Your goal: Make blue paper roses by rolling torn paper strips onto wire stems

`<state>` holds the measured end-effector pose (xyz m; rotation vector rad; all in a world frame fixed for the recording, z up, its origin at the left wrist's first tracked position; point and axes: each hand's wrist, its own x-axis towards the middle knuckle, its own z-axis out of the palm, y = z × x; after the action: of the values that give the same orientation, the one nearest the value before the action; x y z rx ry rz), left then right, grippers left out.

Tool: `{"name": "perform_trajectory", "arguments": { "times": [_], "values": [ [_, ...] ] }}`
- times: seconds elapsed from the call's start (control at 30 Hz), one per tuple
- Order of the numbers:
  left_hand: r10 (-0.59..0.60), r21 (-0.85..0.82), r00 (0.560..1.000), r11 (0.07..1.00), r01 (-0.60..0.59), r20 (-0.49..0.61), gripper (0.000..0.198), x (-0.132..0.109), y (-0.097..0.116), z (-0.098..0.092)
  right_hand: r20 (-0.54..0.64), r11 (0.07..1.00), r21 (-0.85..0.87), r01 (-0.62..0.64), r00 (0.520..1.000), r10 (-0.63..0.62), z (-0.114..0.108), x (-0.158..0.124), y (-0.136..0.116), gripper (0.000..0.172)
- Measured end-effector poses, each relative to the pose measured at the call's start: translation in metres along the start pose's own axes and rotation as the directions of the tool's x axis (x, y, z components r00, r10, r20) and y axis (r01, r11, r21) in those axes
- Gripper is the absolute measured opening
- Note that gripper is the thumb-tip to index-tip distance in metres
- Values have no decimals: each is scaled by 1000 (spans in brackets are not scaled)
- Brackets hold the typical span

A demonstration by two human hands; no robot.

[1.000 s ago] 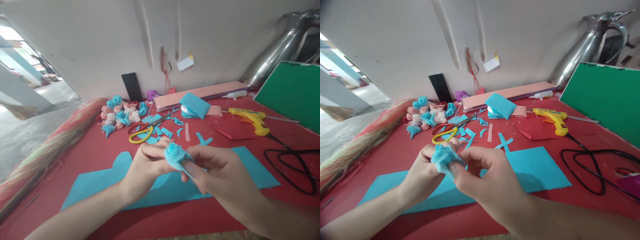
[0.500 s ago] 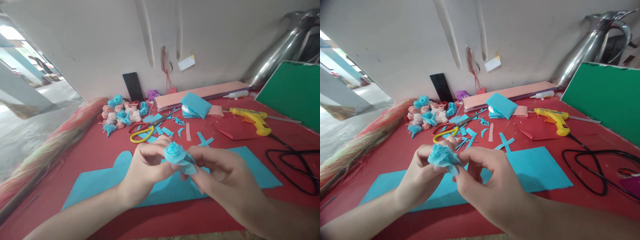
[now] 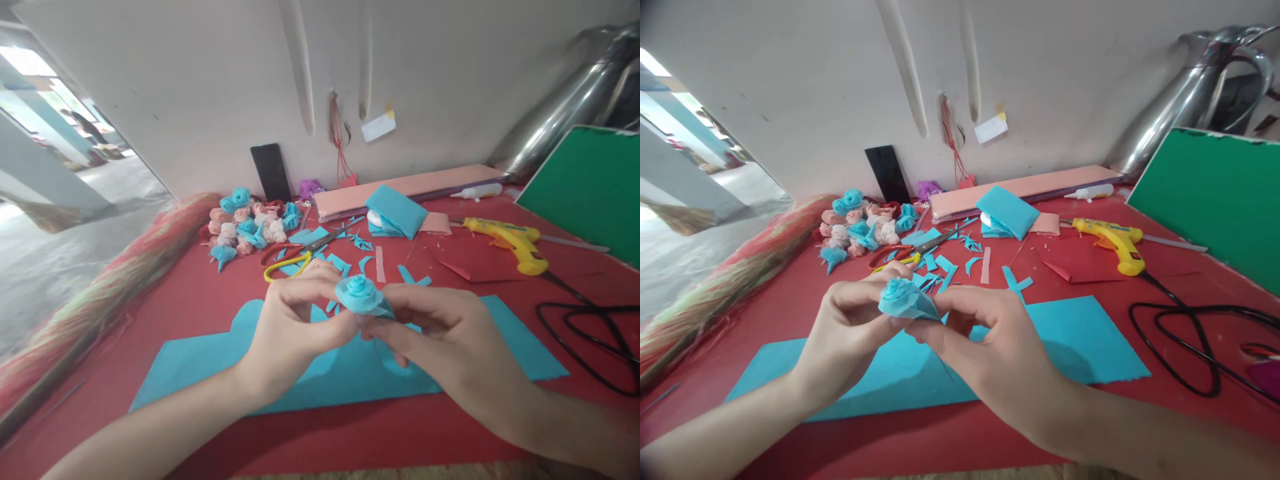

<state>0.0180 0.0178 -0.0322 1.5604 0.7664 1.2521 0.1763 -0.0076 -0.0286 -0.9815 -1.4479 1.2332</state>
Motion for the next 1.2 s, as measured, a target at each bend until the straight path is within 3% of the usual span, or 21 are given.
{"name": "perform_trajectory", "arguments": {
  "times": [0.2,0.37,0.5,0.67,0.77,0.87,1.03,1.2],
  "values": [
    [-31,-1,999,1000,31,30,14,-2,3,-2,147,969,227,-93,987,60,-6,7,4,11],
    [-15,21,999,1000,14,47,12,-2,8,-2,209,954,278,-113,976,55,-7,12,14,9],
    [70,147,997,986,-74,36,14,0,13,-4,225,961,259,-101,973,42,-6,14,19,10],
    [213,319,974,921,-225,71,17,1,20,-5,272,968,234,94,949,-158,-6,17,24,20],
    [208,334,967,910,-247,148,14,-2,28,-6,263,957,223,187,934,-243,-8,19,25,21],
    [126,281,978,945,-170,167,9,-5,36,-9,225,943,181,280,921,-317,-12,22,21,16],
    [-91,133,987,988,74,131,12,-7,46,-15,176,904,42,425,888,-425,-20,24,13,27],
    [-145,132,981,983,128,130,6,-9,45,-17,210,741,-211,637,770,-602,-25,21,12,36]
  ]
}}
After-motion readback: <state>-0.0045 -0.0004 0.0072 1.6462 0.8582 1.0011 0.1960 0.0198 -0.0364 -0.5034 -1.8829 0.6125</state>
